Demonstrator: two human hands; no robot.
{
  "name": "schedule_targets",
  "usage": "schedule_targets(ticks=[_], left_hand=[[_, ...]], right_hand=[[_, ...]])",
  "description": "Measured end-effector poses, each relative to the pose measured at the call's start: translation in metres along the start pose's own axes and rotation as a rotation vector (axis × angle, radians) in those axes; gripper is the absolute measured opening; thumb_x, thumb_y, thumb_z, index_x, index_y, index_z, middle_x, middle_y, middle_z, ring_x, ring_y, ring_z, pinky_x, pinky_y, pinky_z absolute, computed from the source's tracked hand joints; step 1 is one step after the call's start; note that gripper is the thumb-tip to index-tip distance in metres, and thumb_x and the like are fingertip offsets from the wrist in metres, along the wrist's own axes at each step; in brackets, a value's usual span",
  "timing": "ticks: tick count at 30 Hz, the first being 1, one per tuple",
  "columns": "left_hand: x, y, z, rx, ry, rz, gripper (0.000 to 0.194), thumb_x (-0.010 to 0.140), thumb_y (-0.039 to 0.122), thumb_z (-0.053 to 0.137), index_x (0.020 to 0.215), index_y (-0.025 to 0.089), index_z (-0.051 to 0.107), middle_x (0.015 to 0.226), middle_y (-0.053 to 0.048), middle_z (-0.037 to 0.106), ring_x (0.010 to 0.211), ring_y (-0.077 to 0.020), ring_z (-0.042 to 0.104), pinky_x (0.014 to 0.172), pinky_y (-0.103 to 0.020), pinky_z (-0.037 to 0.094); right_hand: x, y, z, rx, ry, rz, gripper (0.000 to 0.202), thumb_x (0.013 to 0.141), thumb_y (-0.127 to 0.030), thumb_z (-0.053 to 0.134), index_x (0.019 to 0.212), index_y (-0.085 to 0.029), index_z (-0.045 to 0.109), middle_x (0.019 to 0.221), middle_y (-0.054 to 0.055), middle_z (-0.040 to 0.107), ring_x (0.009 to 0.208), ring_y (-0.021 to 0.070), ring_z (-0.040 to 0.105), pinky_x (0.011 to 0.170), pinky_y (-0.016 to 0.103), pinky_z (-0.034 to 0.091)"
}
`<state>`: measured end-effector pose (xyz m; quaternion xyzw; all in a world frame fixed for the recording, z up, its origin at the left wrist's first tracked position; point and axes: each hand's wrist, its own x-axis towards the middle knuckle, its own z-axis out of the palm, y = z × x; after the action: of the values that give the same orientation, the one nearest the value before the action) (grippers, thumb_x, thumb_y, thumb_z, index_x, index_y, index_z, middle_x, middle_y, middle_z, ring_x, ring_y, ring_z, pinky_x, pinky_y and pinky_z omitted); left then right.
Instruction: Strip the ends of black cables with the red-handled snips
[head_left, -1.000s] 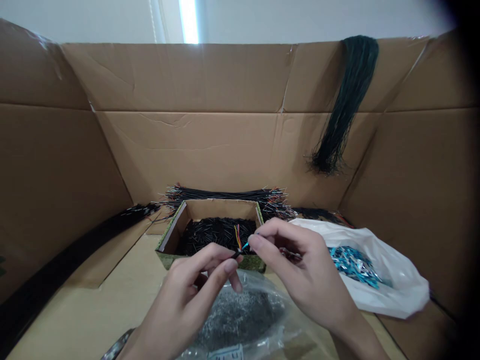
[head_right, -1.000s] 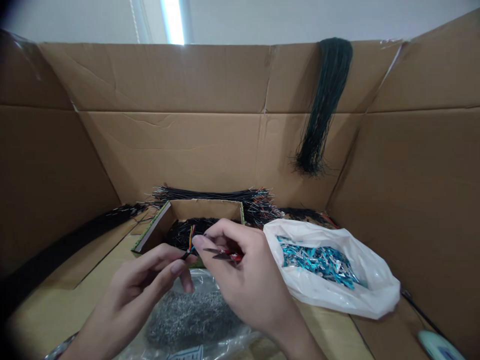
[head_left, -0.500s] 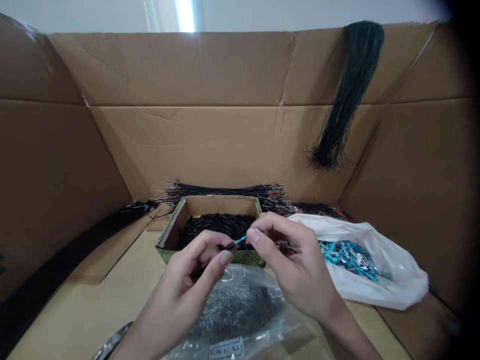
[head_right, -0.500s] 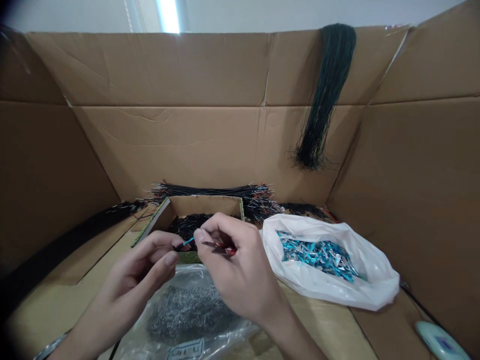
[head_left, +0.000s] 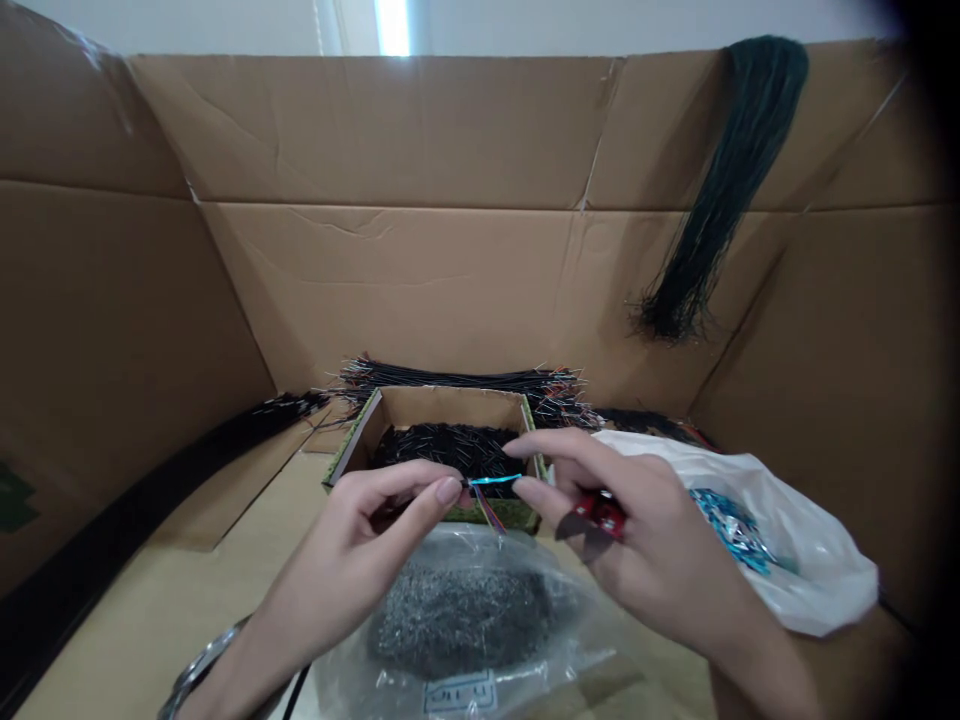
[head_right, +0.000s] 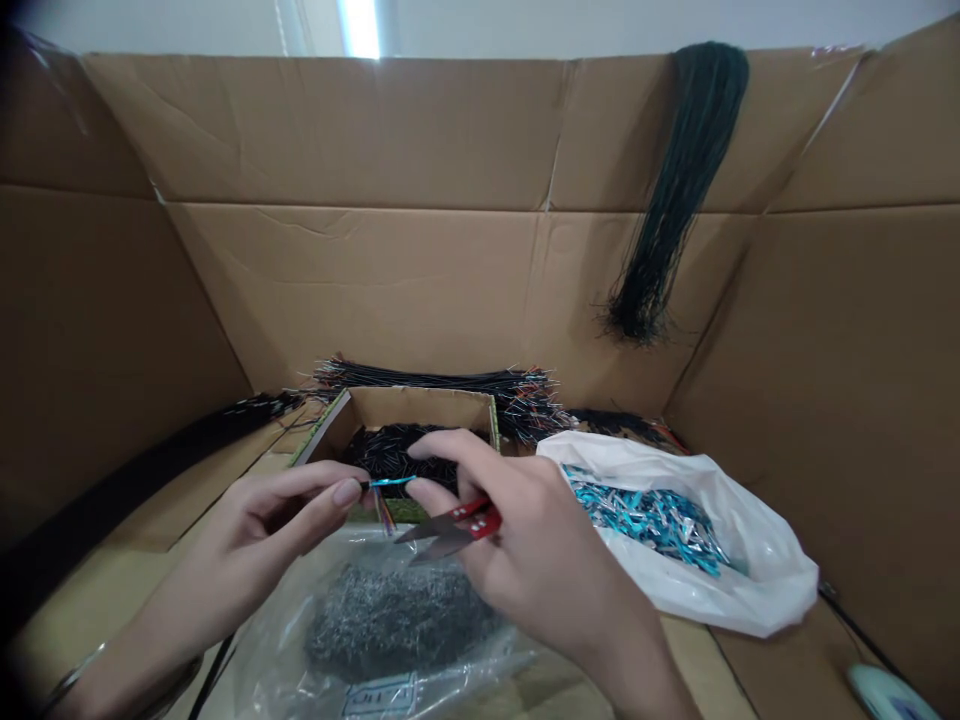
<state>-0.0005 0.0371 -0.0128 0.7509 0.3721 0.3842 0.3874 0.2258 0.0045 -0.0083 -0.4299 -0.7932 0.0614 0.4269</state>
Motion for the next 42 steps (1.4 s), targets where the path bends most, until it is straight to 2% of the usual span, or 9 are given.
schedule_targets(ticks=[3, 5, 8, 10, 15, 20, 26, 34, 42], left_hand=[[-0.002, 0.005, 0.001, 0.175, 0.007, 0.051, 0.02, 0.098, 0.034, 0.061, 0.094, 0.026, 0.078, 0.089, 0.003, 0.078, 0.081, -0.0145, 0.068, 0.066, -0.02, 0.048], [-0.003, 0.007, 0.002, 0.235, -0.029, 0.072, 0.021, 0.099, 0.033, 0.059, 0.093, 0.026, 0.077, 0.089, 0.005, 0.078, 0.08, -0.0138, 0.069, 0.064, -0.02, 0.048], [-0.004, 0.008, 0.005, 0.287, -0.094, 0.092, 0.023, 0.101, 0.032, 0.057, 0.09, 0.025, 0.075, 0.084, 0.006, 0.076, 0.074, -0.012, 0.067, 0.063, -0.02, 0.046], [-0.005, 0.008, 0.005, 0.304, -0.121, 0.095, 0.023, 0.102, 0.032, 0.056, 0.09, 0.025, 0.074, 0.082, 0.006, 0.074, 0.071, -0.0112, 0.066, 0.062, -0.021, 0.045], [-0.007, 0.006, 0.005, 0.32, -0.143, 0.099, 0.024, 0.102, 0.033, 0.055, 0.09, 0.024, 0.074, 0.082, 0.004, 0.072, 0.076, -0.0134, 0.067, 0.061, -0.021, 0.045], [-0.007, 0.006, 0.005, 0.322, -0.128, 0.113, 0.02, 0.1, 0.032, 0.058, 0.091, 0.025, 0.075, 0.083, 0.004, 0.073, 0.074, -0.0132, 0.067, 0.06, -0.021, 0.046], [-0.007, 0.006, 0.006, 0.338, -0.129, 0.118, 0.02, 0.1, 0.032, 0.059, 0.09, 0.025, 0.075, 0.08, 0.005, 0.072, 0.07, -0.0127, 0.066, 0.06, -0.02, 0.047], [-0.006, 0.007, 0.007, 0.361, -0.143, 0.127, 0.024, 0.101, 0.033, 0.057, 0.089, 0.021, 0.074, 0.079, 0.002, 0.073, 0.069, -0.0139, 0.066, 0.057, -0.021, 0.046], [-0.004, 0.005, 0.008, 0.376, -0.136, 0.149, 0.025, 0.101, 0.032, 0.057, 0.083, 0.021, 0.071, 0.079, 0.004, 0.072, 0.07, -0.0118, 0.066, 0.058, -0.02, 0.045]], right_hand=[[-0.004, -0.008, -0.019, -0.085, -0.117, 0.158, 0.018, 0.098, -0.032, 0.06, 0.115, -0.034, 0.065, 0.063, -0.007, 0.057, 0.057, 0.0132, 0.054, 0.052, 0.025, 0.038], [-0.008, -0.01, -0.026, -0.135, -0.153, 0.207, 0.029, 0.095, -0.039, 0.064, 0.124, -0.039, 0.061, 0.079, -0.005, 0.067, 0.071, 0.0159, 0.062, 0.061, 0.026, 0.046], [-0.014, -0.011, -0.03, -0.164, -0.189, 0.174, 0.043, 0.095, -0.048, 0.063, 0.137, -0.043, 0.053, 0.117, -0.002, 0.07, 0.103, 0.0211, 0.065, 0.084, 0.035, 0.052], [-0.017, -0.011, -0.031, -0.184, -0.221, 0.127, 0.036, 0.1, -0.044, 0.056, 0.136, -0.041, 0.055, 0.125, -0.001, 0.068, 0.109, 0.0219, 0.064, 0.091, 0.038, 0.051], [-0.019, -0.014, -0.027, -0.216, -0.15, 0.017, 0.024, 0.098, -0.028, 0.06, 0.121, -0.029, 0.068, 0.101, 0.002, 0.07, 0.08, 0.0174, 0.066, 0.075, 0.033, 0.052], [-0.02, -0.021, -0.021, -0.33, -0.032, -0.085, 0.024, 0.092, -0.023, 0.065, 0.115, -0.023, 0.071, 0.094, 0.004, 0.072, 0.074, 0.0179, 0.067, 0.07, 0.033, 0.053], [-0.021, -0.02, -0.018, -0.401, -0.113, -0.06, 0.02, 0.093, -0.026, 0.062, 0.11, -0.022, 0.073, 0.089, 0.007, 0.071, 0.07, 0.0194, 0.066, 0.063, 0.031, 0.05], [-0.016, -0.014, -0.017, -0.383, -0.166, -0.034, 0.021, 0.094, -0.027, 0.062, 0.111, -0.023, 0.073, 0.09, 0.006, 0.071, 0.068, 0.0175, 0.065, 0.065, 0.031, 0.05], [-0.016, -0.016, -0.02, -0.386, -0.18, -0.018, 0.021, 0.095, -0.028, 0.061, 0.11, -0.023, 0.074, 0.091, 0.006, 0.071, 0.07, 0.018, 0.065, 0.065, 0.031, 0.05]])
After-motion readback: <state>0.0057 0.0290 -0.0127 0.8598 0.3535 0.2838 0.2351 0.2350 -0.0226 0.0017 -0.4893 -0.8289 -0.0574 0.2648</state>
